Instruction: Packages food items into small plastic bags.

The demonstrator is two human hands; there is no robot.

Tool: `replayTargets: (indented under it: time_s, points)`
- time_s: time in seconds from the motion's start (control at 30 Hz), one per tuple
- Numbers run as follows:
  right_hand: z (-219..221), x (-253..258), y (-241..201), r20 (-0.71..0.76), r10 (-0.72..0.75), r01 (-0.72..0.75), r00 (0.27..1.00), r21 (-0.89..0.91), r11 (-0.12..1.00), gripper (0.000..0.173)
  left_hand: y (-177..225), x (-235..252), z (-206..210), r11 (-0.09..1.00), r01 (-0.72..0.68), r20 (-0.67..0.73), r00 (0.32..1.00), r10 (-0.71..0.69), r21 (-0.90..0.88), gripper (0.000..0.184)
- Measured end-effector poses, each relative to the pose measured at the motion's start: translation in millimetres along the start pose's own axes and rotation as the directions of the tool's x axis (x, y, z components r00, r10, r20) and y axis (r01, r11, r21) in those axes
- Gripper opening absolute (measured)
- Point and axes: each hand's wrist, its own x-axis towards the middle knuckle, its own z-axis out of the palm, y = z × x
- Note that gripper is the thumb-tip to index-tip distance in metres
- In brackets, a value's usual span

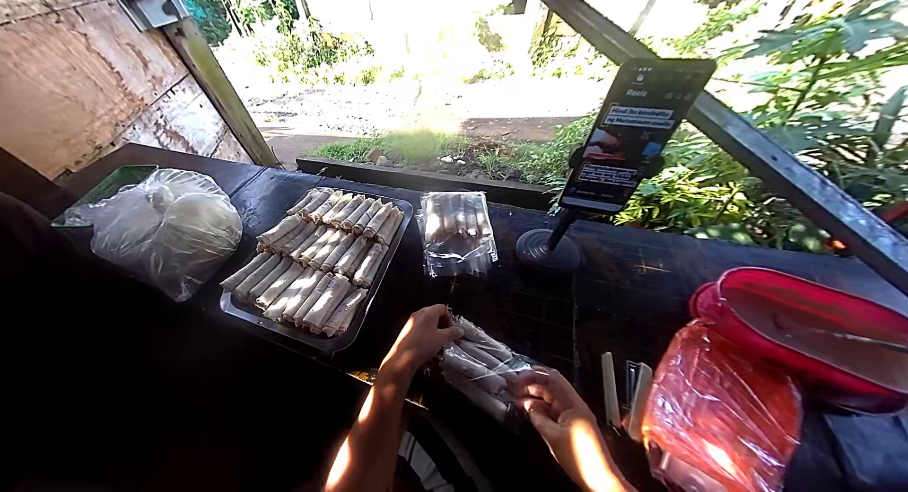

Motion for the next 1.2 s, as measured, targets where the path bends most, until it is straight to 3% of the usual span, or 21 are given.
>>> replayTargets:
  time_s: [0.13,0.27,0.47,0.6,0.83,1.0,1.2]
  points:
    - [-4.7,-1.2,0.5,0.050,-0.105,0.115,0.993,-0.321,0.940,0.023,0.4,-15.7,4.8,0.997,0.061,-0.187,0.981,-0.053,0.036,0.035]
    - [-3.3,0.4,-8.2,0.122,-0.076,0.125,0.990,-0.471,0.873,0.028,6.8,-33.9,-1.0,0.961,0.247,-0.153,0.962,-0.227,0.125,0.055]
    - [-0.7,1.5,7.6,0.164,-0.243,0.289,0.956,-0.380,0.879,0.027,2.4,-36.9,-0.2,0.953,0.259,-0.114,0.963,-0.243,0.159,0.049]
    - [1.0,-1.4,0.6,0.194,-0.161,0.229,0.968,-0.406,0.885,0.031,9.0,-36.0,0.5,0.938,0.273,-0.097,0.961,-0.258,0.212,0.045]
    - [2.8,-1.3,-2.9,0.217,-0.163,0.242,0.962,-0.409,0.880,0.043,8.7,-34.1,1.4,0.931,0.269,-0.088,0.963,-0.255,0.248,0.043]
    - [3.5,5.0,16.2,0.188,-0.403,0.443,0.896,-0.462,0.769,0.042,0.5,-32.5,10.0,0.961,0.180,-0.166,0.975,-0.146,0.211,0.040]
    - [7.2,7.0,12.2,0.303,-0.459,0.545,0.835,-0.566,0.618,0.035,-12.3,-29.6,17.5,1.000,0.021,-0.363,0.932,-0.012,0.020,0.030]
